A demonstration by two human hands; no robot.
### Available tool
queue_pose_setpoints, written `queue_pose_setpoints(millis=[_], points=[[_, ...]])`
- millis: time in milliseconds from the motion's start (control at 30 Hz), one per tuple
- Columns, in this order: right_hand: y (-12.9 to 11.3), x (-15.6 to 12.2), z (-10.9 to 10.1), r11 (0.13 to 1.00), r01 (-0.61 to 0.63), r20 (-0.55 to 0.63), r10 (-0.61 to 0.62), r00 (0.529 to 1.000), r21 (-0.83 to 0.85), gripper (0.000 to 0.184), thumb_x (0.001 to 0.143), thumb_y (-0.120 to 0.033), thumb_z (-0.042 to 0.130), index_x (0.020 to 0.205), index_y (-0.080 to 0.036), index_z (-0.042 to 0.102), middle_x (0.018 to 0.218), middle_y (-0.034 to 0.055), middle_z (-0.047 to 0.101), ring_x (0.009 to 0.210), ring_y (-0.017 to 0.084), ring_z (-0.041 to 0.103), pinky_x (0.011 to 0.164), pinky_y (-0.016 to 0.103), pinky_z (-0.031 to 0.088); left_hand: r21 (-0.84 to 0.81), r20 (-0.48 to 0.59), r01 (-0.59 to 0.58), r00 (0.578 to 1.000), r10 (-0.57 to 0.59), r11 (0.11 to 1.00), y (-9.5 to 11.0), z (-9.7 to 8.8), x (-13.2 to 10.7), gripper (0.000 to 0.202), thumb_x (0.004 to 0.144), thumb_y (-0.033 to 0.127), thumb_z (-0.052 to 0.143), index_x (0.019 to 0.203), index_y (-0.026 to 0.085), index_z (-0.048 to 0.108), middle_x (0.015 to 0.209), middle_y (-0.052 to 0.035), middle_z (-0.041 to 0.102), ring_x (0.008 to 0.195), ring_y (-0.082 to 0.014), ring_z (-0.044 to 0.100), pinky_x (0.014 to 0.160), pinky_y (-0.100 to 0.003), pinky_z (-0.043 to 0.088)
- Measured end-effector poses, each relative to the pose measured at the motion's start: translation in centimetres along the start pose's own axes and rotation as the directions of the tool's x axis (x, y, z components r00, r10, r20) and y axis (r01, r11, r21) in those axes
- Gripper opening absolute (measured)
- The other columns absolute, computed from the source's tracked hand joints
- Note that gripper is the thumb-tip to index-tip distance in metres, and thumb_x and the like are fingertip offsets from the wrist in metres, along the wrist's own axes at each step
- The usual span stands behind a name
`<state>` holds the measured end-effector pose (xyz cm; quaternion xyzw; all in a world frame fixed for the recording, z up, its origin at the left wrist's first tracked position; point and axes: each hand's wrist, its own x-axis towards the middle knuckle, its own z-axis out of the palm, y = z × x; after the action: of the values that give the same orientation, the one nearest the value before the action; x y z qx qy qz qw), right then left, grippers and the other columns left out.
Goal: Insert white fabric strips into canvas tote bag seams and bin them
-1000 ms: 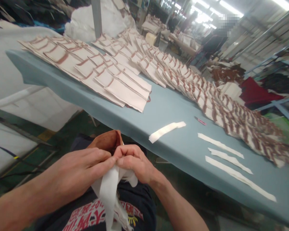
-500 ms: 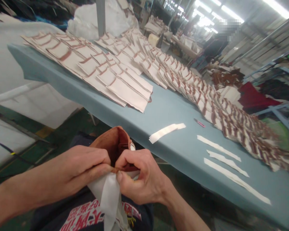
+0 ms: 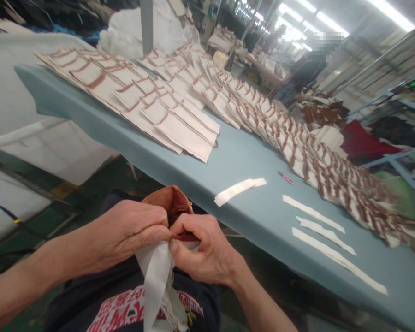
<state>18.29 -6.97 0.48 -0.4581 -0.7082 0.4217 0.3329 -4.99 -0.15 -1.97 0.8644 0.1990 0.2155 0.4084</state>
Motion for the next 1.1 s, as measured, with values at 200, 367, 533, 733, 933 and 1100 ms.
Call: queue_pose_setpoints(millis=[200, 367, 533, 733, 933, 1100], points=[[-0.1, -0.9, -0.5, 0.988, 0.113, -0.006, -0.114, 0.993, -0.106, 0.013, 0.095, -0.025, 0.068, 0.083, -0.025, 0.063, 0.076, -0.0027, 0.071, 0.066, 0.014, 0.061, 0.070, 0.027, 0.046, -0.105, 0.111, 0.094, 0.990, -0.082, 0.990, 0.9, 0.1, 1.7, 0.058, 0.116, 0.050, 0.061, 0.068, 0.023, 0.044, 0.064, 0.0079, 0.040, 0.056, -0.0107, 0.038, 0.052, -0.029, 0.025], [-0.1, -1.7, -1.0, 0.992, 0.111, 0.062, -0.107, 0.992, -0.055, 0.013, 0.099, -0.027, 0.070, 0.087, -0.025, 0.065, 0.080, -0.0024, 0.073, 0.069, 0.014, 0.063, 0.072, 0.026, 0.046, -0.376, 0.270, 0.230, 0.954, -0.132, 0.897, 0.7, 0.5, 1.6, 0.060, 0.111, 0.056, 0.065, 0.069, 0.025, 0.037, 0.063, 0.0096, 0.030, 0.055, -0.0100, 0.029, 0.047, -0.027, 0.021], [-0.2, -2.1, -1.2, 0.996, 0.083, 0.145, -0.087, 0.986, 0.033, 0.008, 0.099, -0.025, 0.061, 0.092, -0.025, 0.065, 0.082, -0.0027, 0.071, 0.070, 0.014, 0.061, 0.070, 0.026, 0.045, -0.148, 0.205, 0.120, 0.975, -0.088, 0.982, 0.9, 1.1, 0.2, 0.050, 0.117, 0.043, 0.057, 0.073, 0.023, 0.045, 0.067, 0.0083, 0.044, 0.058, -0.0098, 0.043, 0.054, -0.029, 0.028], [1.6, -2.1, 0.2, 0.908, 0.253, 0.055, -0.250, 0.967, -0.335, 0.046, 0.120, -0.038, 0.046, 0.077, -0.025, 0.054, 0.066, -0.0007, 0.064, 0.059, 0.016, 0.053, 0.063, 0.035, 0.033, 0.170, 0.056, -0.052, 0.998, 0.043, 0.984, 2.2, 1.8, -1.3, 0.038, 0.116, 0.022, 0.048, 0.079, 0.025, 0.051, 0.067, 0.0074, 0.058, 0.055, -0.0118, 0.053, 0.057, -0.035, 0.030], [4.0, -1.5, 1.5, 0.837, 0.331, -0.003, -0.370, 0.929, -0.435, 0.068, 0.123, -0.060, 0.034, 0.066, -0.027, 0.049, 0.059, 0.0013, 0.054, 0.057, 0.018, 0.042, 0.062, 0.038, 0.030, -0.060, 0.208, 0.158, 0.968, -0.142, 0.986, 5.0, 3.1, -1.3, 0.036, 0.104, 0.015, 0.055, 0.072, 0.024, 0.041, 0.066, 0.0078, 0.054, 0.059, -0.0102, 0.054, 0.058, -0.026, 0.037], [4.9, -1.1, 2.7, 0.876, 0.372, -0.102, -0.419, 0.902, -0.306, 0.070, 0.123, -0.062, 0.016, 0.066, -0.028, 0.039, 0.056, -0.0003, 0.047, 0.053, 0.018, 0.039, 0.060, 0.040, 0.029, -0.359, 0.137, 0.358, 0.934, -0.331, 0.862, 5.8, 6.6, -0.9, 0.047, 0.093, 0.014, 0.067, 0.065, 0.024, 0.031, 0.063, 0.0080, 0.035, 0.059, -0.0108, 0.038, 0.051, -0.026, 0.029]])
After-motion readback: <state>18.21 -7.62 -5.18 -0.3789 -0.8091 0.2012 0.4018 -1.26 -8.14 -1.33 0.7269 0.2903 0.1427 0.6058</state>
